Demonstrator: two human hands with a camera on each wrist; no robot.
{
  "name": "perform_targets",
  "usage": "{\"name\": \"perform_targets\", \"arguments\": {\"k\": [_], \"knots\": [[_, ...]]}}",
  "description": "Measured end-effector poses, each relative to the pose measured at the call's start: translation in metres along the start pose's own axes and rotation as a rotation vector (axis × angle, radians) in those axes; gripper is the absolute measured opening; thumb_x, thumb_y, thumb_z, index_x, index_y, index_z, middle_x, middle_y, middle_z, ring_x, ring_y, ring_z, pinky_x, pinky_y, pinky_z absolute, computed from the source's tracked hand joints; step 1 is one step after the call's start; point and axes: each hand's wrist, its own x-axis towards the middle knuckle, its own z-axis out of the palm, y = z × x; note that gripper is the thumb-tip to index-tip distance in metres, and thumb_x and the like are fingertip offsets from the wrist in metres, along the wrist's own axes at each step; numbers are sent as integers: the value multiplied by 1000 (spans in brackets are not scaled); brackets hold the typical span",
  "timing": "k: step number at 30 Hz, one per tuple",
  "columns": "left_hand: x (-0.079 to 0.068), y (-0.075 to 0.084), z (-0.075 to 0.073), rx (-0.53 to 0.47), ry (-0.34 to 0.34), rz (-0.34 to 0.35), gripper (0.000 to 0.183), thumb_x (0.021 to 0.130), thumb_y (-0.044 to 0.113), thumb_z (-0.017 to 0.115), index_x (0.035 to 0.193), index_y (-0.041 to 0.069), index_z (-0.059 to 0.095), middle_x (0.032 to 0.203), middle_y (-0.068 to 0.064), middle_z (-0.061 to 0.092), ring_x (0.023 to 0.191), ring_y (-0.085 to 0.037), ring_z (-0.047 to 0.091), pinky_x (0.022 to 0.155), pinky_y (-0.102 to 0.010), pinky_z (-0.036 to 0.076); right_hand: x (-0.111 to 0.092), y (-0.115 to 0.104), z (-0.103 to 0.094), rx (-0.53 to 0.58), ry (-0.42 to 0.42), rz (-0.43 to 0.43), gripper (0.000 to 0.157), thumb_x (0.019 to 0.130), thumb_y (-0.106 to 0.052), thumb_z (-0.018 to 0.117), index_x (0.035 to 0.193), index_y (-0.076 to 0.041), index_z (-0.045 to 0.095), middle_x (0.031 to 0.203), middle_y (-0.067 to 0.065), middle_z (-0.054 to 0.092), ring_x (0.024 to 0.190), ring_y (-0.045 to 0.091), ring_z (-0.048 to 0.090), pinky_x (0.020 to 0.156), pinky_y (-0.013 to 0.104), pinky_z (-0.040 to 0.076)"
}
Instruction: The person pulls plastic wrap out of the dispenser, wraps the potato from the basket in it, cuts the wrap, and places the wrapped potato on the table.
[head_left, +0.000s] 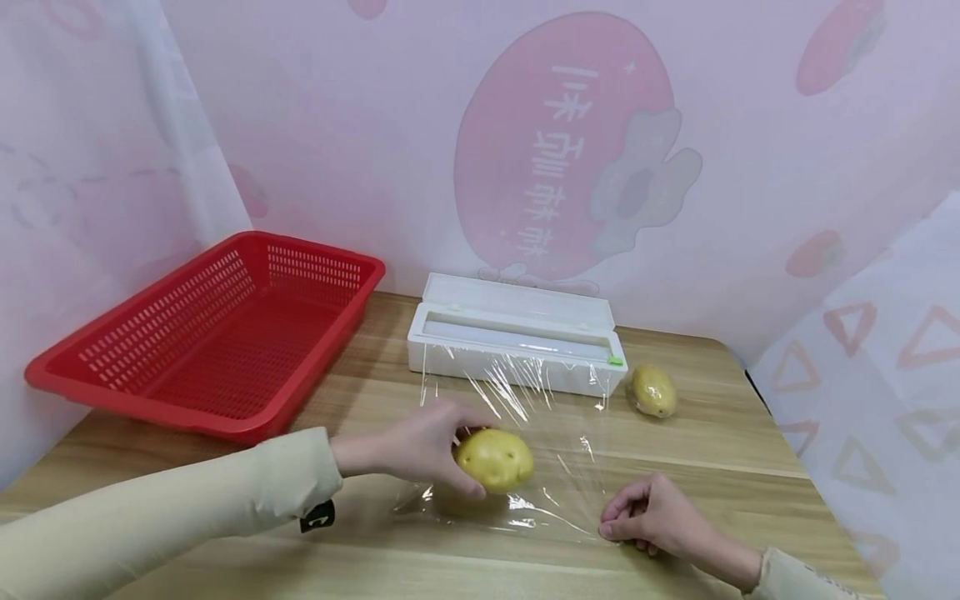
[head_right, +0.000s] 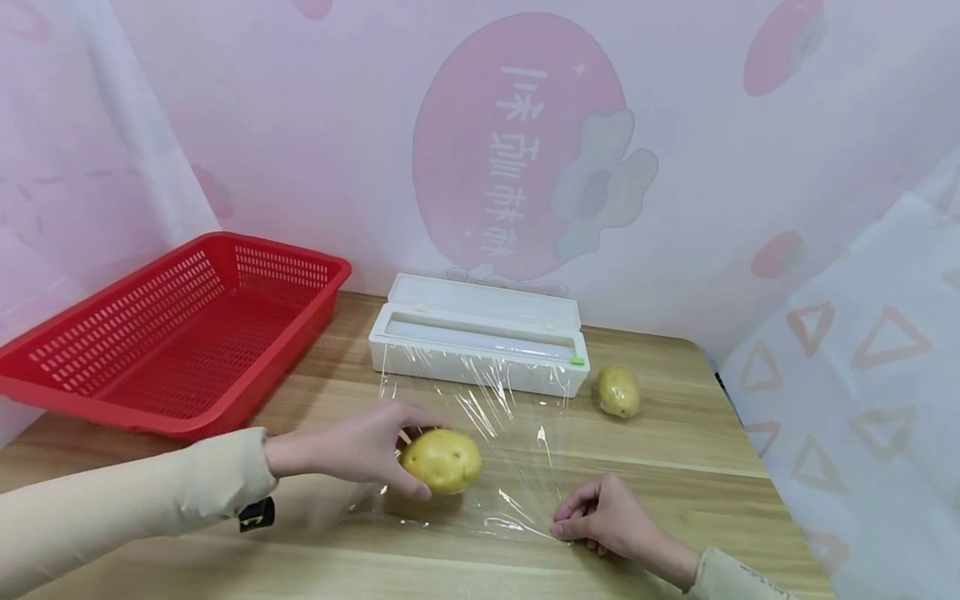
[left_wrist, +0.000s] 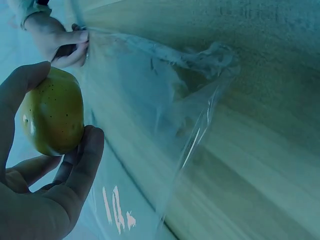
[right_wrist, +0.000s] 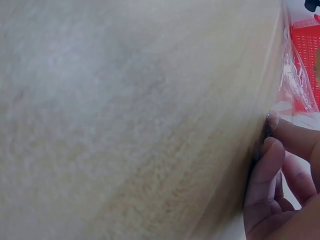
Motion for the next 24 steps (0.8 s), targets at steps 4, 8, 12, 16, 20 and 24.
{"name": "perform_targets", "arguments": {"k": [4,8,12,16,20,24], "knots": [[7,-4,15,75,-31,21,52,63,23,92,110,16,70,88,16,63,80,-5,59,71,-24,50,-1,0,0,-2,-2,10,17,75,-19,86,80,-8,75,63,5,63,46,9,48,39,19,40],[12,-10,28,112,-59,19,55,62,25,92,111,14,70,90,18,63,82,-4,57,73,-22,48,-1,-1,-1,19,-14,21,17,75,-19,86,81,-7,75,64,5,63,47,11,50,40,20,42],[16,-13,36,84,-77,21,50,63,24,91,108,16,70,89,18,64,81,-5,59,72,-21,49,0,-2,-3,34,-16,27,18,76,-18,86,82,-6,75,64,6,63,48,11,50,41,21,43],[18,-15,39,107,-75,-5,53,65,26,91,111,14,69,93,14,65,84,-5,58,74,-22,49,0,-3,-3,40,-16,17,17,76,-17,86,83,-5,75,65,8,64,48,11,50,41,21,43],[14,-15,41,158,-47,-55,73,67,33,90,128,6,61,110,2,61,96,-10,57,83,-27,48,-2,-4,-4,21,-16,-32,17,77,-17,85,85,-6,75,66,5,64,49,9,51,41,22,44],[3,-13,39,181,12,-80,80,66,40,90,128,4,54,117,-5,52,104,-21,57,88,-34,48,-7,-6,-6,-91,0,-215,17,77,-20,86,87,-11,76,72,-1,65,55,5,53,45,24,47]]}}
